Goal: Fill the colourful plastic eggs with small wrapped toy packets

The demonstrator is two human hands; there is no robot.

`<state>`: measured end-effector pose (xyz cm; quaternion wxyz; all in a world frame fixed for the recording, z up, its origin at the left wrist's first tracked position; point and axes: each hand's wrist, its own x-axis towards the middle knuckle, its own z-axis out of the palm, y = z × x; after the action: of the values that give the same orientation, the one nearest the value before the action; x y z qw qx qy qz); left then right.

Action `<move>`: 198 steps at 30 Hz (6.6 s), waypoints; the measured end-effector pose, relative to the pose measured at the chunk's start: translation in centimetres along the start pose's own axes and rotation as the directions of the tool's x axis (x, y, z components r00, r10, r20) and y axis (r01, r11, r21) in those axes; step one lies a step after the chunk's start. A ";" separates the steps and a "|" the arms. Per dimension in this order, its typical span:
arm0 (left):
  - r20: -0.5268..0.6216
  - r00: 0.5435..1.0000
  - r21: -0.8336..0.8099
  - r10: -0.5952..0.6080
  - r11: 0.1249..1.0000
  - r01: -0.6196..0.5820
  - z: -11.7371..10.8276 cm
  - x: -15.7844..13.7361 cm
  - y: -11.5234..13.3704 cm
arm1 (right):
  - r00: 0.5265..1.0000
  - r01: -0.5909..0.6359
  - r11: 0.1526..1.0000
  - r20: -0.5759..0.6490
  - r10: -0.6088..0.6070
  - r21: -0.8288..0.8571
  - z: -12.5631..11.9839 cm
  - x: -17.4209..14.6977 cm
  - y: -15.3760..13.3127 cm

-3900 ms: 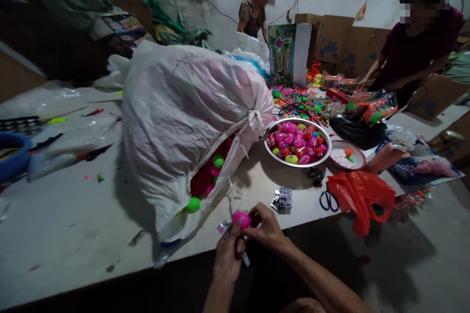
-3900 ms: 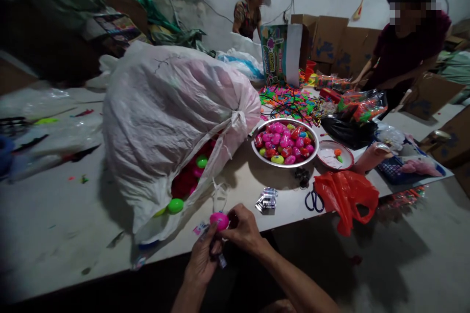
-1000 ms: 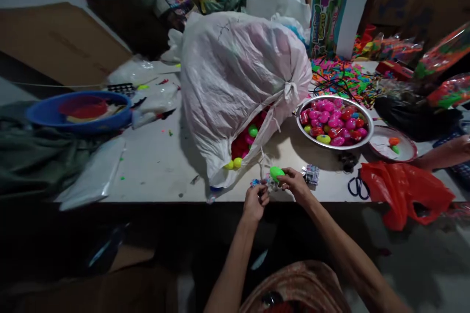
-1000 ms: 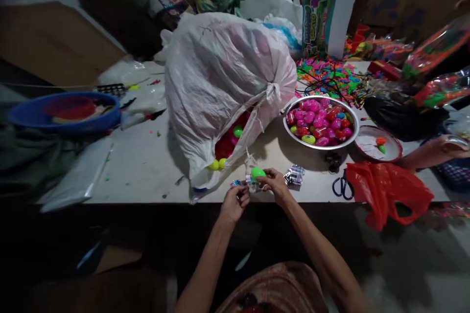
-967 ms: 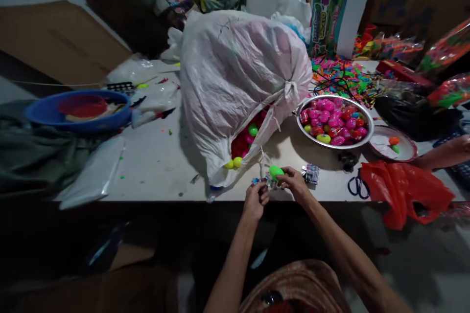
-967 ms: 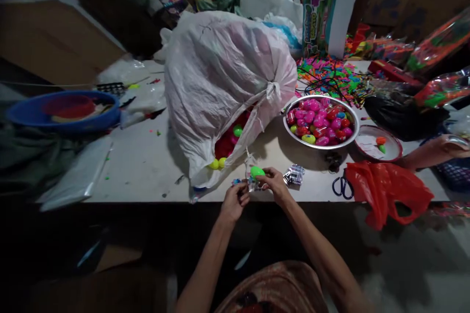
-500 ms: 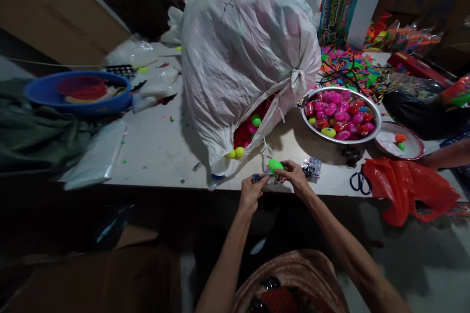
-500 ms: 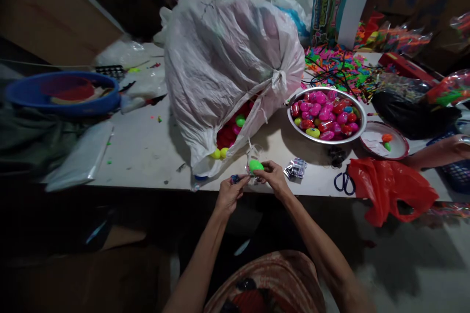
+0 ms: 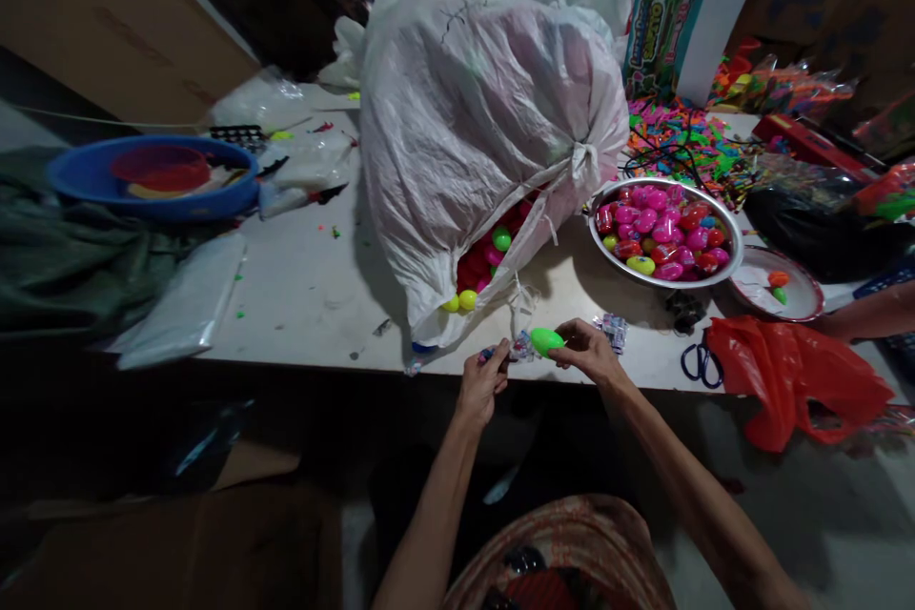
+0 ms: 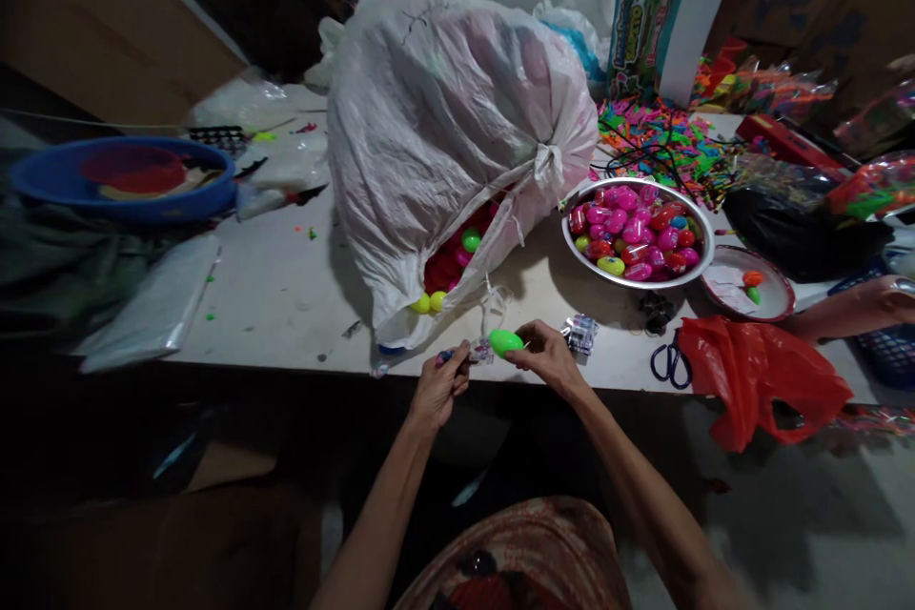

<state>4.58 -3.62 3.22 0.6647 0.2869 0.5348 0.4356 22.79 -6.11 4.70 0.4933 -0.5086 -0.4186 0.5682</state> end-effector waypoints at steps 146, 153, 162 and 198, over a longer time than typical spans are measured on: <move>0.034 0.998 0.022 0.060 0.998 -0.061 -1.7 -0.4 -0.4 | 0.988 0.064 0.980 0.151 -0.035 -0.190 3.0 0.8 0.6; 0.023 1.000 -0.192 0.002 0.981 0.002 -0.1 -0.3 -0.8 | 0.993 0.060 0.993 -0.093 -0.070 -0.100 4.3 0.2 2.8; 0.071 0.995 -0.294 -0.068 0.952 0.086 1.1 -0.4 -1.4 | 0.987 0.081 0.983 -0.124 -0.102 -0.164 4.6 0.1 3.3; 0.307 0.919 -0.228 -0.247 0.918 0.323 2.4 0.7 -1.1 | 0.878 0.251 0.683 -0.136 -0.460 -0.686 -1.9 2.5 0.8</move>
<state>7.26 -3.34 2.62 0.8218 0.1673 0.4092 0.3595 24.61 -3.79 3.26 0.4447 -0.6343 -0.6014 0.1957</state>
